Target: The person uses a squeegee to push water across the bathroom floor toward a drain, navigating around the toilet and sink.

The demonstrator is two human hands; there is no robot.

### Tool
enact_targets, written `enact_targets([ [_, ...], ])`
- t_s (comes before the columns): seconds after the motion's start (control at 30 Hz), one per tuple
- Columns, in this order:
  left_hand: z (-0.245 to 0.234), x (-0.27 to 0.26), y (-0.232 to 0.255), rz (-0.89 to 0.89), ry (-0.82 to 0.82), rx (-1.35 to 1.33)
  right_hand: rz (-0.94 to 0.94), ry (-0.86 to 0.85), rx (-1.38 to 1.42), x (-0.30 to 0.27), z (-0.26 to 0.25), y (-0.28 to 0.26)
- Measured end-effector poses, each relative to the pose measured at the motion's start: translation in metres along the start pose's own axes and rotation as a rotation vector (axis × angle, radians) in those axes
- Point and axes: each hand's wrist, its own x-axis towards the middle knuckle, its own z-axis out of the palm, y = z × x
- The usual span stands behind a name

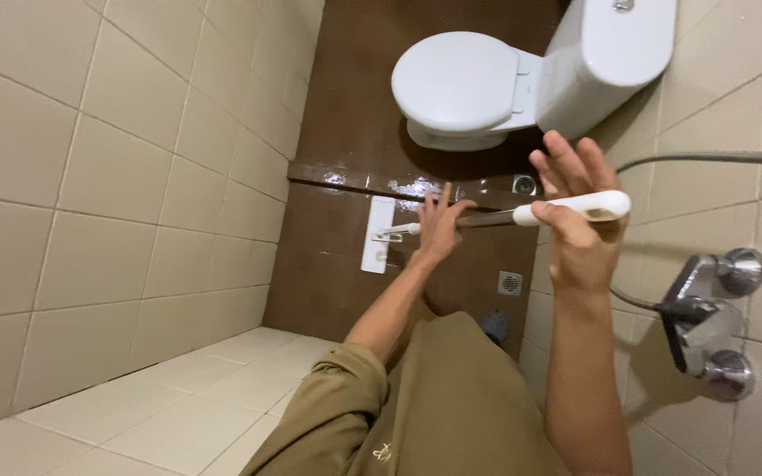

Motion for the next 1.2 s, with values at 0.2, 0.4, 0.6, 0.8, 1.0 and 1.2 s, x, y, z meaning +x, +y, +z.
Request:
enact_targets([
  [0.2, -0.031, -0.013, -0.085, -0.110, -0.012, 0.112, 0.111, -0.022, 0.020, -0.011, 0.043, 0.054],
  [0.4, -0.054, -0.014, -0.151, -0.302, -0.057, 0.197, 0.251, 0.015, 0.000, -0.023, 0.079, 0.096],
  [0.6, -0.085, -0.034, -0.179, -0.447, -0.036, 0.160, 0.283, -0.079, 0.021, -0.034, 0.105, 0.119],
  [0.8, -0.064, -0.040, -0.207, -0.561, 0.003, 0.261, 0.400, -0.093, -0.178, -0.047, 0.106, 0.112],
  [1.0, -0.052, -0.043, -0.158, -0.654, -0.001, 0.104, 0.341, -0.030, -0.039, -0.048, 0.088, 0.095],
  [1.2, -0.017, -0.027, -0.089, -0.417, 0.041, 0.032, 0.157, -0.045, -0.042, -0.025, 0.063, 0.039],
])
